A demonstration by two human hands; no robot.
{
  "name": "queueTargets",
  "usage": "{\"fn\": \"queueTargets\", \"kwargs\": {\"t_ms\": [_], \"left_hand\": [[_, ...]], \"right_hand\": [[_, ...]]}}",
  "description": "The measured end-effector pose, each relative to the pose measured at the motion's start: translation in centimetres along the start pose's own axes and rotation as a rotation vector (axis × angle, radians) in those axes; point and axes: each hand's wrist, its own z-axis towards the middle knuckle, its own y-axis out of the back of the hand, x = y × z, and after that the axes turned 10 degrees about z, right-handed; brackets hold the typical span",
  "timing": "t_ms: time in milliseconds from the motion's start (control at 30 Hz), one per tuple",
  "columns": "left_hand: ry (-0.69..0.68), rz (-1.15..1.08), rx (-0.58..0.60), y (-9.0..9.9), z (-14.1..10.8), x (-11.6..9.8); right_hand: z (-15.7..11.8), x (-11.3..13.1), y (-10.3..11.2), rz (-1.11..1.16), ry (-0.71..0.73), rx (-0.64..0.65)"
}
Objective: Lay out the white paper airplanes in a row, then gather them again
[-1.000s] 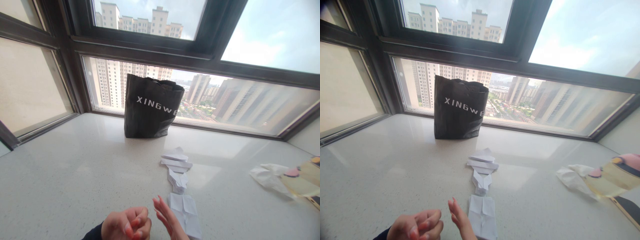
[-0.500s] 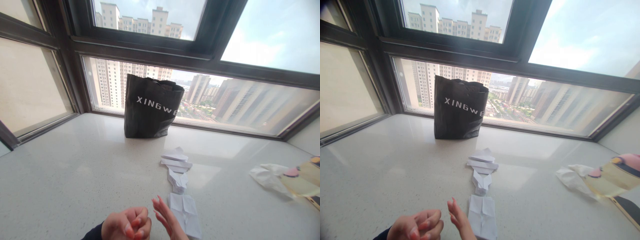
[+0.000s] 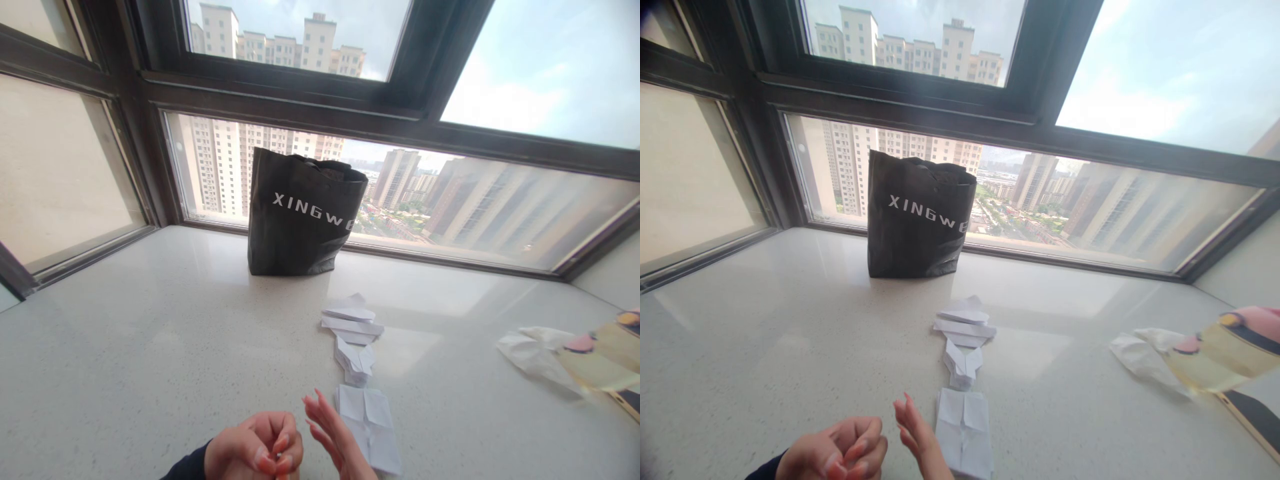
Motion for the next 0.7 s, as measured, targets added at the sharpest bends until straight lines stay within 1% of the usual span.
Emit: {"fn": "queueTargets", "kwargs": {"t_ms": [100, 133, 367, 533, 700], "left_hand": [[-0.094, -0.077, -0.108, 0.0, -0.1, 0.4], [-0.115, -0.09, -0.126, 0.0, -0.1, 0.5], [-0.11, -0.072, -0.091, 0.2, 0.1, 0.7], [-0.079, 0.015, -0.028, 0.6, 0.0, 0.5], [-0.107, 0.027, -0.022, 0.9, -0.1, 0.7]], "right_hand": [[-0.1, -0.2, 0.0, -0.002, 0.013, 0.007], [-0.2, -0.2, 0.1, 0.01, 0.019, 0.012], [-0.4, -1.1, 0.8, 0.148, -0.002, 0.043], [-0.1, -1.7, 0.6, 0.199, -0.039, -0.032], [0.0, -1.3, 0.2, 0.24, -0.059, -0.088]]}}
